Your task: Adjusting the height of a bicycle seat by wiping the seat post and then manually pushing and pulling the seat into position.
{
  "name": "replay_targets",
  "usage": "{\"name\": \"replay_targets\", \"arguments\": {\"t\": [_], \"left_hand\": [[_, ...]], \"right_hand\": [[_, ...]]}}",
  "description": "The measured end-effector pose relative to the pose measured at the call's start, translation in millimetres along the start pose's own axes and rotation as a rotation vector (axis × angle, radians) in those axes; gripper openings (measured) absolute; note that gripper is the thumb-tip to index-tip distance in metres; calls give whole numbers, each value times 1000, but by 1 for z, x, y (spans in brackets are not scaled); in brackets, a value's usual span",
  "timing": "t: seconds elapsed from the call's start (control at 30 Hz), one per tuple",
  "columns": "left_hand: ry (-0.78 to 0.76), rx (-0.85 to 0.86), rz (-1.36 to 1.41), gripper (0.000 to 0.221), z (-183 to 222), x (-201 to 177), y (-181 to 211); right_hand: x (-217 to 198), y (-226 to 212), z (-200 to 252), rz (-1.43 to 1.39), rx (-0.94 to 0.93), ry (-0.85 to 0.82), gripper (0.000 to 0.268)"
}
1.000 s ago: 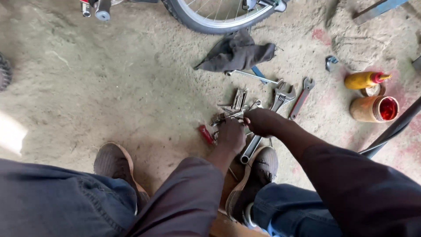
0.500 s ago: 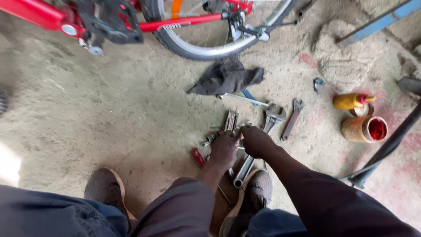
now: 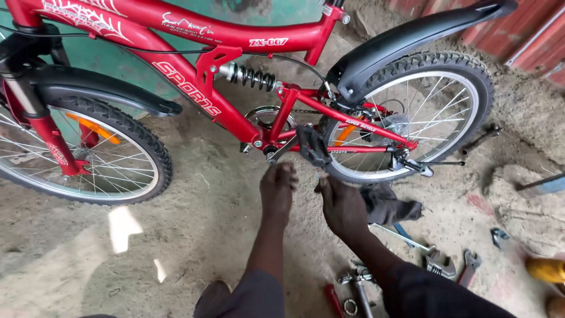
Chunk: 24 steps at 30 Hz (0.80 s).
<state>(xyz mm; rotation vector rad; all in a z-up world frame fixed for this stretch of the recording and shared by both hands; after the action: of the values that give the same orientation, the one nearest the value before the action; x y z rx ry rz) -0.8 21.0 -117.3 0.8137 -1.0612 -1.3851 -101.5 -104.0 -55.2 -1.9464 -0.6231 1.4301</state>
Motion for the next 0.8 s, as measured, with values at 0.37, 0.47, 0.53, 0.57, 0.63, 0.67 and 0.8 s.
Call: {"name": "replay_targets", "arguments": {"t": [0.37,0.47,0.53,0.57,0.63,0.67,0.8], "left_hand": [[-243,-2,363,34,29,30,74],[-247,-42,415,32,21,30,64],[-255,-43,420,31,14,33,56],[-256,-45,420,31,20,32,62],[-273,-49,446,32,32,30,74],[-272,-50,446,32,34,30,76],[-251,-62,508,32,39,29,82]], "right_hand": [[-14,-36,8,325,50,340,43],[-16,-37,6,254,50,326,38],[-16,-39,3,260,20,320,37],[-17,-42,2,262,22,320,37],[-18,-49,0,283,26,339,35],[-16,-48,0,283,26,338,35],[-17,-54,1,347,0,355,36]]}}
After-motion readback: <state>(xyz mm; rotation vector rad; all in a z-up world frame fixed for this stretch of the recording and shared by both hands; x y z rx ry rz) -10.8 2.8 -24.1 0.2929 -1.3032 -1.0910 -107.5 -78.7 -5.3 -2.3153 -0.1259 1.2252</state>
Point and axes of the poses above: each hand's wrist, its own z-axis away from the middle knuckle, its own x-axis out of the palm, y = z × x, the point moved 2 cm from there along -z, towards the middle knuckle, and after that the axes turned 12 degrees about -x, right-handed, at the moved point
